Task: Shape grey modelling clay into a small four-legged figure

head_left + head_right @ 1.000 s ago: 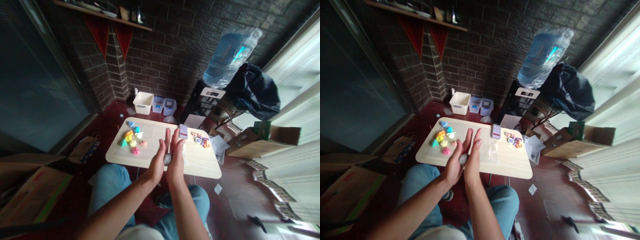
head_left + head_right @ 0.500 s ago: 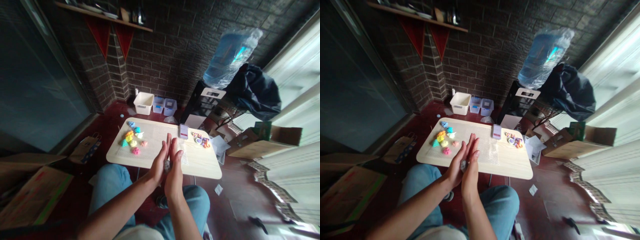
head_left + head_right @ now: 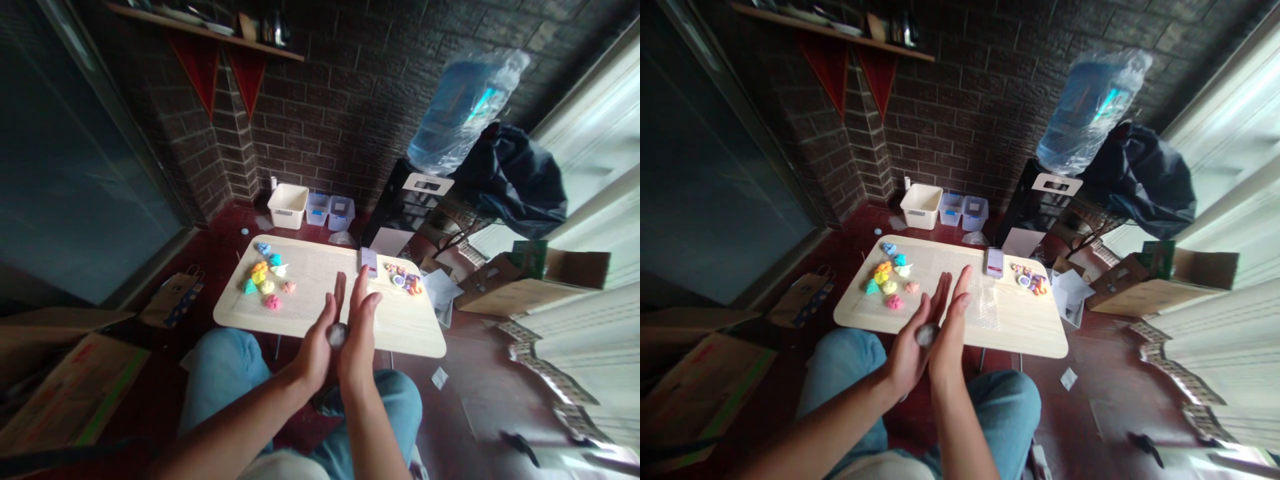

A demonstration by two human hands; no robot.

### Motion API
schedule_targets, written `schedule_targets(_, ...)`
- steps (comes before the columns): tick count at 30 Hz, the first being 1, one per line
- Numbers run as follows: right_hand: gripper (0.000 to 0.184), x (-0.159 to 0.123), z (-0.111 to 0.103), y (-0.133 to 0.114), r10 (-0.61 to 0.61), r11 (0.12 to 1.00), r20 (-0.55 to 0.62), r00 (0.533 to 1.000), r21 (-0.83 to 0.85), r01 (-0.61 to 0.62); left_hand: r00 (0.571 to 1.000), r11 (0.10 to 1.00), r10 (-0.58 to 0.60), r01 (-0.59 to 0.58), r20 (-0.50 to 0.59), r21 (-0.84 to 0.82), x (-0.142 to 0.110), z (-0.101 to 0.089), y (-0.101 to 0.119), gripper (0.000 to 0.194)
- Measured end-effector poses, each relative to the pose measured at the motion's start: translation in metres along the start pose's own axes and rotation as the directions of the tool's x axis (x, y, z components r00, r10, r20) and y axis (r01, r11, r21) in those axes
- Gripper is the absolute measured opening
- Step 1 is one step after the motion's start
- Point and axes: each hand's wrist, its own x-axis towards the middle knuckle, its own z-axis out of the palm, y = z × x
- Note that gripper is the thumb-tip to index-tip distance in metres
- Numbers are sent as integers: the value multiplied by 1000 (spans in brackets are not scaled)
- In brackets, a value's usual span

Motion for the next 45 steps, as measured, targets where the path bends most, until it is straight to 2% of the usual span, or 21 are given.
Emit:
schedule_targets(3,63,8,0,-2,48,998,-1,999,38,-48,1000,1000,-15,15,24,4,-3,-3,-5,59)
schedule_targets(8,68,-18,12,5,123,988,53,991,89,-127,997,998,33,-28,-66,62,11,-10,10,53)
schedule_targets(14,69,-6,9,9,122,983,-17,992,138,-119,999,998,-49,50,-7,35,-3,-14,0,53)
schedule_targets(19,67,-10,11,17,139,981,56,989,131,-145,994,998,-8,14,-114,54,2,-19,5,56)
schedule_targets(24,68,-5,10,11,89,988,-43,995,130,-83,999,996,-46,45,11,73,1,-12,10,56)
schedule_targets(27,67,-10,11,8,97,988,58,994,116,-103,999,996,6,-1,-47,90,6,-9,16,57)
schedule_targets(29,65,-11,11,6,70,990,76,995,117,-79,999,996,27,-23,-43,87,8,-7,17,57)
schedule_targets(32,64,5,3,1,-16,993,-19,1000,119,18,997,996,-6,-1,80,94,-2,-4,10,59)
schedule_targets(34,67,22,-4,-1,-36,990,-84,996,130,47,993,988,2,-20,116,155,-13,-3,4,62)
schedule_targets(36,72,35,-11,-3,27,987,-122,992,161,-7,989,954,28,-69,143,290,-24,-3,2,65)
schedule_targets(39,77,42,-17,-4,135,977,-121,983,183,-112,975,813,50,-166,217,559,-32,-6,4,76)
schedule_targets(40,77,42,-19,-5,146,976,-119,982,180,-123,973,765,54,-185,225,616,-32,-7,6,74)
schedule_targets(42,75,40,-21,-6,151,976,-122,981,178,-128,978,723,80,-190,192,664,-31,-9,8,59)
schedule_targets(45,69,37,-22,-7,97,982,-128,987,177,-73,985,772,107,-167,133,613,-28,-11,7,52)
